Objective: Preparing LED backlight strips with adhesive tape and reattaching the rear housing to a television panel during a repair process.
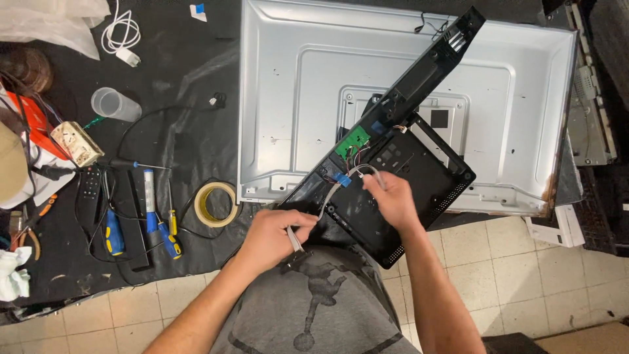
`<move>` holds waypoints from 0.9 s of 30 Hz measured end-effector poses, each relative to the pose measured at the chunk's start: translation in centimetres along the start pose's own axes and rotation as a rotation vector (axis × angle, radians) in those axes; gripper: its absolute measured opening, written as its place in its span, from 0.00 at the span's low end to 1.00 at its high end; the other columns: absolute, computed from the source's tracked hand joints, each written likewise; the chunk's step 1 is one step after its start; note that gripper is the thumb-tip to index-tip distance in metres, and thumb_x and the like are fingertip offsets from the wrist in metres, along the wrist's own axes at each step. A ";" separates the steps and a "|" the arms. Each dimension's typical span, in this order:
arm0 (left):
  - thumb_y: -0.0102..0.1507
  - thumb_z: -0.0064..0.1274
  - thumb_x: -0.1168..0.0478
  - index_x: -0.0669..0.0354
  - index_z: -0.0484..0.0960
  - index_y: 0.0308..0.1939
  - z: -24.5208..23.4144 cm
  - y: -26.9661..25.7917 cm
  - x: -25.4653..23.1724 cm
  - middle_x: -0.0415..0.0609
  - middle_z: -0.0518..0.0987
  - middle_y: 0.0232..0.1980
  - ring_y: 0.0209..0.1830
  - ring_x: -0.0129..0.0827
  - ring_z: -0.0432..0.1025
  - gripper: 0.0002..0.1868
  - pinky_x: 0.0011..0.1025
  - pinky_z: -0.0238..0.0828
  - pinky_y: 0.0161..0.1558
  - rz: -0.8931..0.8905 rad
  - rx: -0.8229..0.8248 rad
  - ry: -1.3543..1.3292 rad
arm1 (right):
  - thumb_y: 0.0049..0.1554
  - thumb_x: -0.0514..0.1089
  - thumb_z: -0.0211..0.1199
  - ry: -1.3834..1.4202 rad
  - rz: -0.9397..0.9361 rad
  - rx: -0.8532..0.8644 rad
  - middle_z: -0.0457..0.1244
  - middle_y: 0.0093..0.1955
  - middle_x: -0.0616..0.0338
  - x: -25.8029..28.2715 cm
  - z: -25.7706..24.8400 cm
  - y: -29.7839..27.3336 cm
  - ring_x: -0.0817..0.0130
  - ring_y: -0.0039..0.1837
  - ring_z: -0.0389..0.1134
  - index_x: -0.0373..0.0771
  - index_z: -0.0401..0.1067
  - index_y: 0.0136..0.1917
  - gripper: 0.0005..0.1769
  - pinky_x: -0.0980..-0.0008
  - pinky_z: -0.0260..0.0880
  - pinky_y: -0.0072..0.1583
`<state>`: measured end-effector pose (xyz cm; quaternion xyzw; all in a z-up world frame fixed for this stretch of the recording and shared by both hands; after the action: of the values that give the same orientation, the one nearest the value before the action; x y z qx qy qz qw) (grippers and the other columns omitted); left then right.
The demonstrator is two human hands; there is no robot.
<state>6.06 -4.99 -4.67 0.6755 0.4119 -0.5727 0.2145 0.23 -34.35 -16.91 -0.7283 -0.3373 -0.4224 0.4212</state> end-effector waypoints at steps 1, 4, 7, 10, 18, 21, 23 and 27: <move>0.65 0.68 0.64 0.56 0.95 0.44 -0.1 0.2 0.0 0.51 0.94 0.46 0.45 0.44 0.89 0.05 0.38 0.88 0.44 0.003 0.003 0.002 | 0.65 0.51 0.75 0.002 -0.001 -0.004 0.61 0.24 0.63 -0.3 0.0 0.0 0.74 0.30 0.58 0.45 0.87 0.43 0.11 0.71 0.61 0.38; 0.65 0.67 0.65 0.60 0.96 0.45 0.3 0.3 0.2 0.57 0.94 0.46 0.46 0.48 0.89 0.06 0.43 0.89 0.46 -0.008 0.050 -0.079 | 0.76 0.48 0.56 0.272 -0.177 0.073 0.56 0.22 0.57 0.0 0.4 -0.1 0.65 0.27 0.62 0.40 0.70 0.30 0.31 0.68 0.69 0.40; 0.66 0.67 0.65 0.61 0.95 0.45 1.4 -0.2 -0.3 0.60 0.93 0.44 0.45 0.54 0.88 0.06 0.48 0.89 0.46 0.002 0.105 -0.073 | 0.76 0.45 0.53 0.440 -0.278 0.079 0.51 0.22 0.57 -2.1 0.0 0.4 0.60 0.28 0.59 0.40 0.63 0.26 0.34 0.62 0.74 0.44; 0.63 0.71 0.65 0.57 0.95 0.42 3.6 -0.2 -1.7 0.56 0.94 0.41 0.42 0.44 0.89 0.04 0.40 0.86 0.42 -0.002 0.211 -0.203 | 0.72 0.42 0.44 0.709 -0.268 -0.069 0.50 0.21 0.53 -4.7 -2.2 1.6 0.51 0.31 0.59 0.39 0.61 0.23 0.34 0.52 0.69 0.52; 0.59 0.76 0.67 0.64 0.95 0.41 0.5 1.4 -2.1 0.59 0.94 0.40 0.36 0.38 0.88 0.08 0.34 0.88 0.39 0.000 -0.030 -0.437 | 0.80 0.50 0.43 0.686 -0.383 -0.044 0.50 0.28 0.63 -0.2 -2.3 0.0 0.64 0.32 0.56 0.47 0.55 0.31 0.32 0.58 0.71 0.49; 0.62 0.72 0.69 0.71 0.91 0.45 -3.4 1.1 -1.6 0.65 0.84 0.21 0.17 0.33 0.75 0.10 0.26 0.76 0.26 -0.097 -0.252 -0.596 | 0.73 0.42 0.55 0.623 -0.390 0.043 0.54 0.25 0.58 0.2 -1.7 -1.6 0.60 0.31 0.61 0.43 0.58 0.31 0.27 0.58 0.71 0.47; 0.65 0.68 0.68 0.70 0.88 0.48 -5.9 1.2 0.6 0.68 0.83 0.22 0.16 0.39 0.75 0.10 0.29 0.75 0.24 -0.097 -0.332 -0.684 | 0.69 0.39 0.59 0.522 -0.395 0.111 0.58 0.27 0.54 4.2 -1.0 -3.9 0.60 0.32 0.62 0.39 0.62 0.31 0.24 0.59 0.71 0.46; 0.69 0.64 0.61 0.64 0.85 0.55 -11.2 0.0 2.1 0.58 0.89 0.33 0.29 0.39 0.85 0.13 0.27 0.84 0.29 -0.120 -0.560 -0.907 | 0.63 0.37 0.68 0.260 -0.385 0.281 0.68 0.30 0.54 8.2 1.2 -6.5 0.65 0.34 0.67 0.35 0.75 0.35 0.14 0.64 0.73 0.46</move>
<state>12.75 4.22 -3.84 0.2524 0.4529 -0.6865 0.5098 -1.47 -29.49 -7.75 -0.5247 -0.4681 -0.5338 0.4698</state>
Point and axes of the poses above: each hand's wrist, its own y-axis towards the middle knuckle, its own z-axis out of the palm, x = y × z, the point moved 8 cm from there along y, towards the middle knuckle
